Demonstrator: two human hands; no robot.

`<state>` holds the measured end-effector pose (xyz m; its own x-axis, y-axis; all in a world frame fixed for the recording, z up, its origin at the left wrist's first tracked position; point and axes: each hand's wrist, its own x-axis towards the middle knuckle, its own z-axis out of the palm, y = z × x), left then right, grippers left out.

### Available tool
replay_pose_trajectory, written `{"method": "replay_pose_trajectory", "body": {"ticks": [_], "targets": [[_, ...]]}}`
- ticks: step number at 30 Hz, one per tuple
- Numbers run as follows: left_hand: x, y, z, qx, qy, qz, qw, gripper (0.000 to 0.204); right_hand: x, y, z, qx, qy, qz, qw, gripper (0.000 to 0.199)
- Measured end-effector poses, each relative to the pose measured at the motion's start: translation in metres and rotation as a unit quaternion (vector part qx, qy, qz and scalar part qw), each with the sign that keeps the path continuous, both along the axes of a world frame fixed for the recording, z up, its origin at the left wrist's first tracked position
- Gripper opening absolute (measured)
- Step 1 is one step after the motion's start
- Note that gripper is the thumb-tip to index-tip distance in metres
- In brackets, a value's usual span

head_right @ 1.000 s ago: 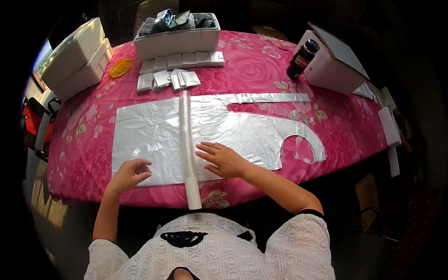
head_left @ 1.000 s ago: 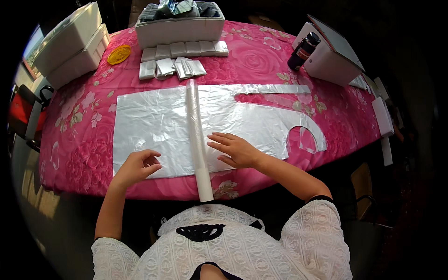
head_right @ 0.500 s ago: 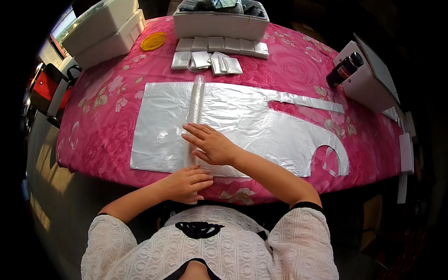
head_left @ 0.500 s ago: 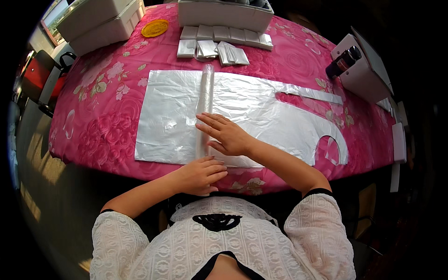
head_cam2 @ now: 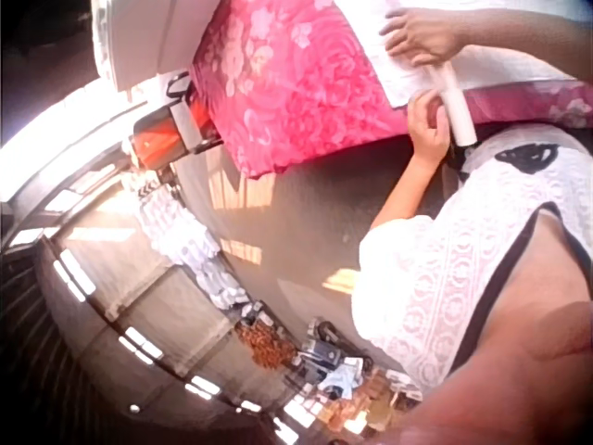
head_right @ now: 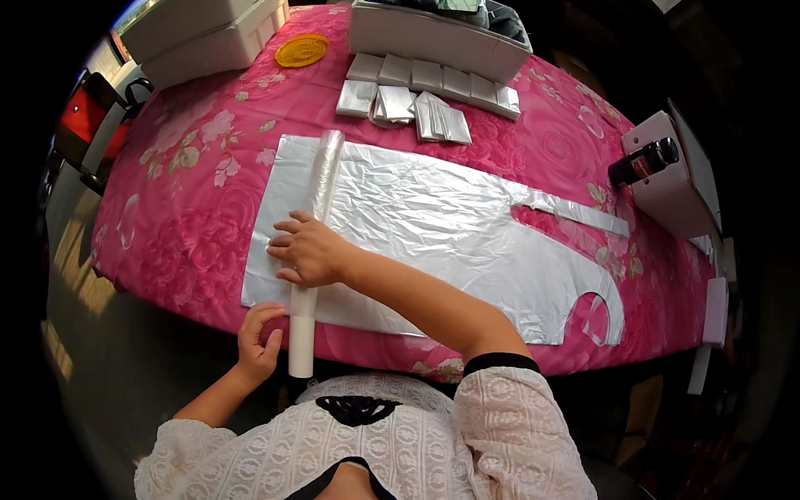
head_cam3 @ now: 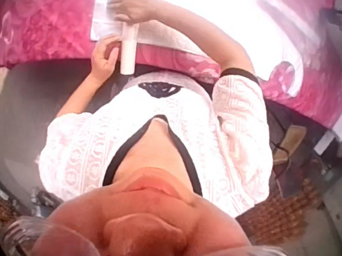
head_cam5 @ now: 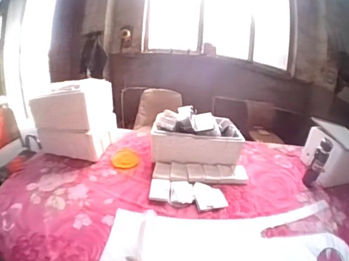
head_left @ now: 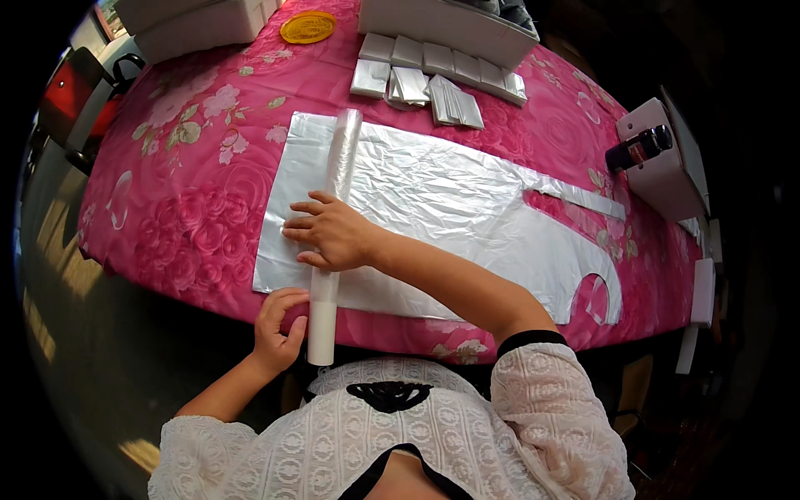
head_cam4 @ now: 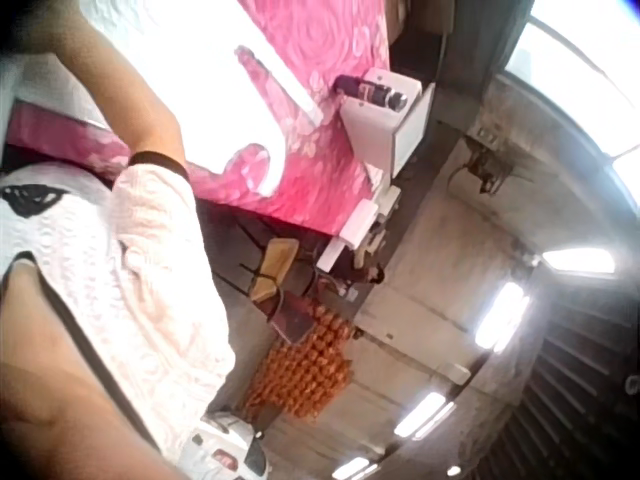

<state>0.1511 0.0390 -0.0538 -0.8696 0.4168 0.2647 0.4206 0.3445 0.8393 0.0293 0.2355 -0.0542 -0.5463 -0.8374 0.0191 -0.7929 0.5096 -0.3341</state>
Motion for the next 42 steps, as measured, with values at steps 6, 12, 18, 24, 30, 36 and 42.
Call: {"method": "replay_pose_trajectory", "body": {"ticks": [6, 12, 18, 24, 30, 36, 42], "targets": [[0.024, -0.021, -0.012, 0.082, -0.168, 0.126, 0.974, 0.031, -0.003, -0.025, 0.004, -0.204, 0.067, -0.081, 0.973, 0.047], [0.017, -0.017, -0.01, 0.015, -0.177, 0.142, 0.974, 0.039, -0.013, 0.01, -0.02, -0.177, 0.072, -0.046, 0.981, 0.047], [0.019, -0.021, -0.005, -0.13, -0.197, 0.19, 0.953, 0.061, -0.028, -0.065, -0.004, -0.106, -0.006, -0.087, 0.99, 0.05], [0.015, -0.024, -0.002, 0.072, -0.364, 0.178, 0.912, 0.063, 0.002, -0.097, -0.025, -0.375, -0.049, -0.411, 0.83, 0.081], [0.004, 0.02, 0.039, 0.399, -0.541, -0.082, 0.736, 0.073, 0.008, -0.019, 0.043, -0.639, -0.567, -0.263, 0.447, 0.062], [-0.008, 0.081, 0.067, 0.352, -0.585, -0.194, 0.705, 0.084, 0.035, 0.064, 0.088, -0.687, -0.454, -0.312, 0.474, 0.064], [0.007, 0.109, 0.058, 0.31, -0.626, -0.281, 0.658, 0.078, 0.083, 0.102, 0.097, -0.737, -0.384, -0.314, 0.46, 0.067]]}}
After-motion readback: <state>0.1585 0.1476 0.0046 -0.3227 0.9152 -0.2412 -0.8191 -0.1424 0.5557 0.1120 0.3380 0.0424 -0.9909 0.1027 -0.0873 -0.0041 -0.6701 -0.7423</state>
